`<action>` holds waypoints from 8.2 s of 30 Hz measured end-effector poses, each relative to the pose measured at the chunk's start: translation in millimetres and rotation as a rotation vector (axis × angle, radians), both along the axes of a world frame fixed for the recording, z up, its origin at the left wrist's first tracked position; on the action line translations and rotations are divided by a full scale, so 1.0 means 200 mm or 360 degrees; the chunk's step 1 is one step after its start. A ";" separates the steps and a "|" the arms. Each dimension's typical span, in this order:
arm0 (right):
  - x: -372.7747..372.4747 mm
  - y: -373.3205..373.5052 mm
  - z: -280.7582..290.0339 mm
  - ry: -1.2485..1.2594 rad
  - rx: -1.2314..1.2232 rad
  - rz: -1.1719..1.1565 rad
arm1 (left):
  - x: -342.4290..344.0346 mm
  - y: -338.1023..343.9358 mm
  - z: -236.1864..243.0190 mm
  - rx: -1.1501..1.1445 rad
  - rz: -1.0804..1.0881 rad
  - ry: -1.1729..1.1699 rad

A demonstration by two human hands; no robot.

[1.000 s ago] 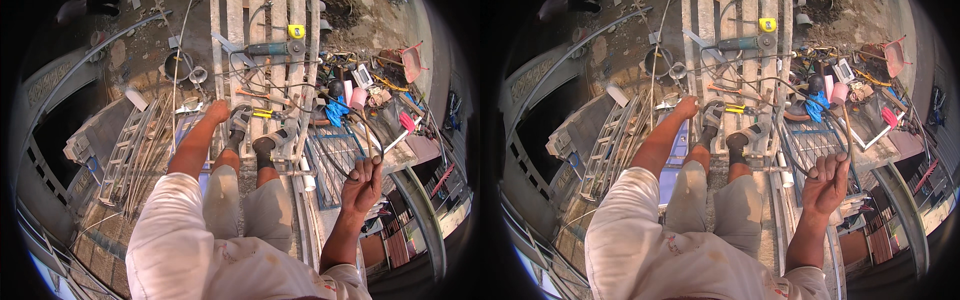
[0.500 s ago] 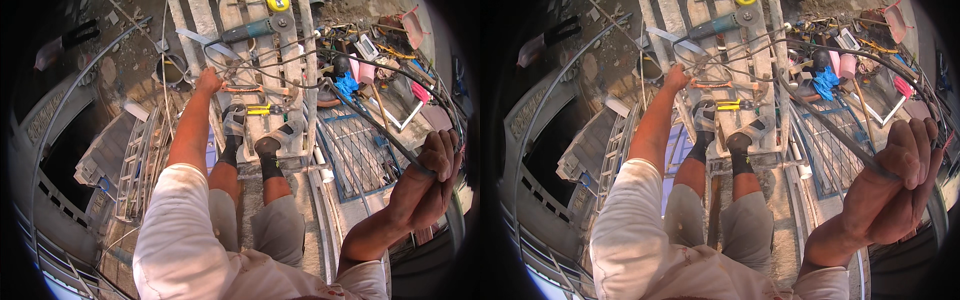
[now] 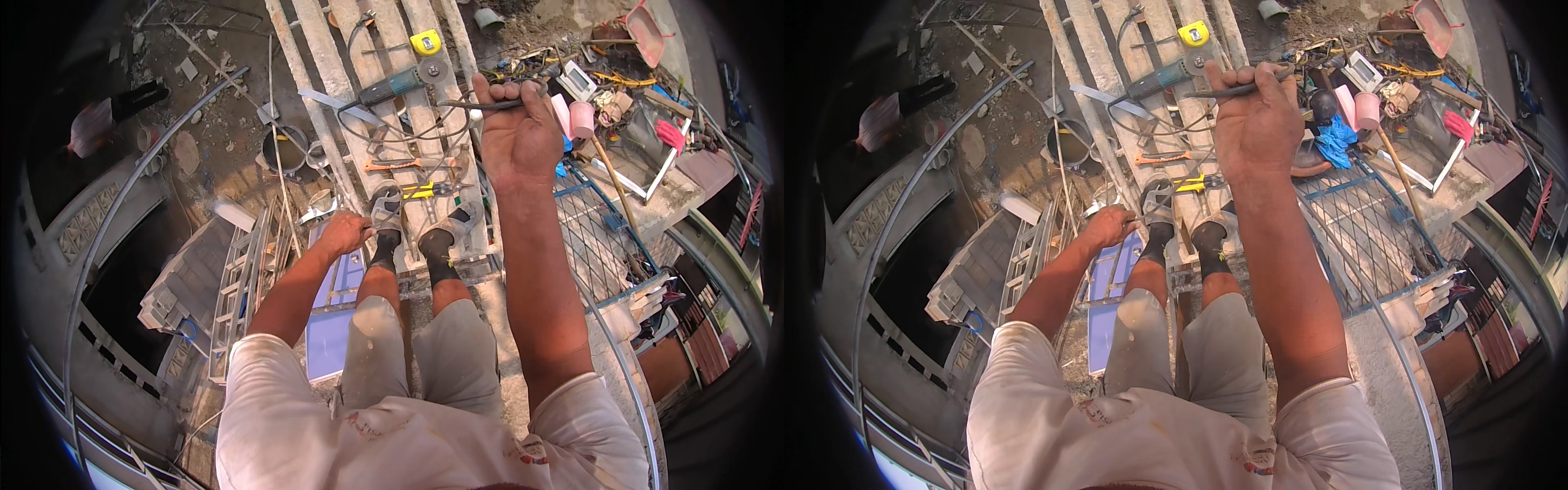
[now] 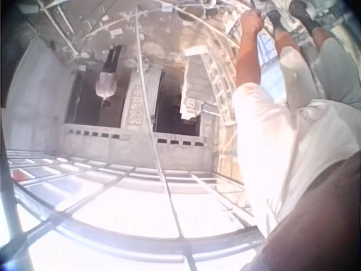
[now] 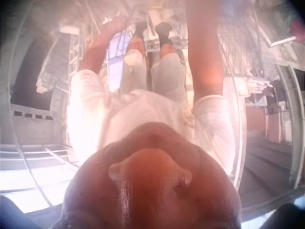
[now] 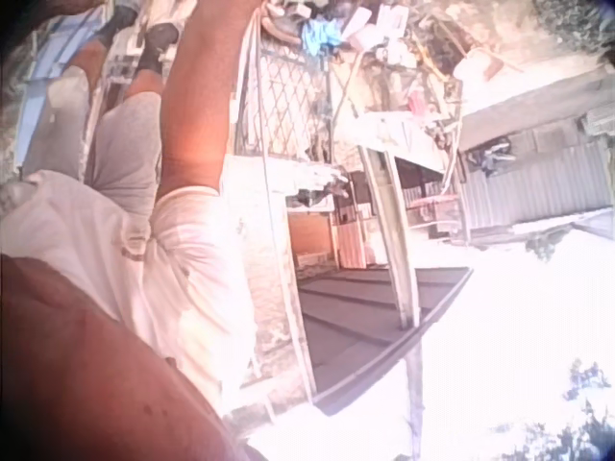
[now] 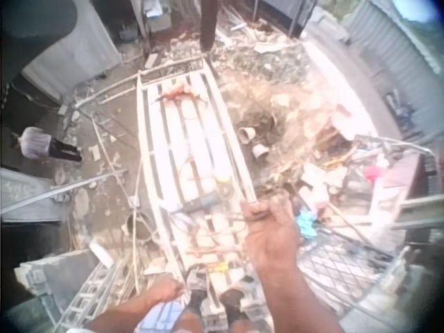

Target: The person uses tin snips to cut a curved metal frame piece, then uses a hammer to tap it against a concrete wall. They later pick up a power drill and a metal rod from a wooden pallet and position the metal frame on a structure.

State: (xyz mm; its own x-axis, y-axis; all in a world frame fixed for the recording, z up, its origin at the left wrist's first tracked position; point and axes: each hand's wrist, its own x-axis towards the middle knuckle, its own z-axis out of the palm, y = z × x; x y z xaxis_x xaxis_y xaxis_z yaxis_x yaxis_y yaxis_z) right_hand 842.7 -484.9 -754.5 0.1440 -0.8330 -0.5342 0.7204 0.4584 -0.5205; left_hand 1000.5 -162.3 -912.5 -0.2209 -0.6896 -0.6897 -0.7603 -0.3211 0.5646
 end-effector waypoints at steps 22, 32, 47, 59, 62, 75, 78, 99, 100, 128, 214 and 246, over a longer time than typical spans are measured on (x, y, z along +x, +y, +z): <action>-0.47 1.08 -0.01 0.0482 0.1430 0.1503 | -0.17 -0.03 1.53 -0.0446 0.0243 0.0898; -0.52 1.08 0.24 0.1967 -0.0401 0.3104 | -0.16 -0.02 1.72 -0.0235 0.0332 0.0752; -0.36 0.71 0.88 0.0516 0.0949 0.0750 | 0.13 0.18 1.52 -0.0015 0.0341 0.0231; -0.91 0.44 1.37 0.1015 0.0509 0.0286 | 1.10 0.78 1.46 0.0053 0.0872 -0.0666; -1.05 0.45 1.36 0.1115 0.0551 0.0133 | 1.24 0.87 1.53 0.0059 0.0911 -0.0839; -1.26 0.55 1.23 0.1188 0.0613 -0.0091 | 1.27 0.87 1.63 0.0154 0.0761 -0.0828; -1.26 0.53 1.20 0.1248 0.0613 -0.0032 | 1.28 0.78 1.65 0.0188 0.0874 -0.0841; -0.89 -0.28 1.05 0.1172 0.0716 0.0109 | 1.74 -0.41 1.56 -0.0323 0.1119 -0.1026; -0.86 -0.34 1.05 0.1182 0.0708 0.0145 | 1.76 -0.49 1.58 -0.0418 0.1126 -0.1046; 0.36 -1.11 0.85 0.0769 0.0114 0.0394 | 2.10 -2.07 0.89 -0.0269 0.0326 -0.0820; 1.21 -1.46 -1.67 0.2627 -0.0297 0.2482 | 2.08 -3.02 -0.57 0.0390 -0.0241 -0.0299; 1.40 -0.99 -1.61 -0.0234 0.0922 0.0617 | 1.36 -2.65 -0.53 -0.0027 0.2385 0.0012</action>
State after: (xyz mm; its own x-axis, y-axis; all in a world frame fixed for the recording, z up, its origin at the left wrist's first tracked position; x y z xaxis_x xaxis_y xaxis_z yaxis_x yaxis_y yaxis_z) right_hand 1122.1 -682.5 -1076.6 0.4767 -0.2952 -0.8280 0.4936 0.8693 -0.0257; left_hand 1271.7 -691.9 -1019.0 0.6757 -0.2811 -0.6815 0.2623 -0.7722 0.5787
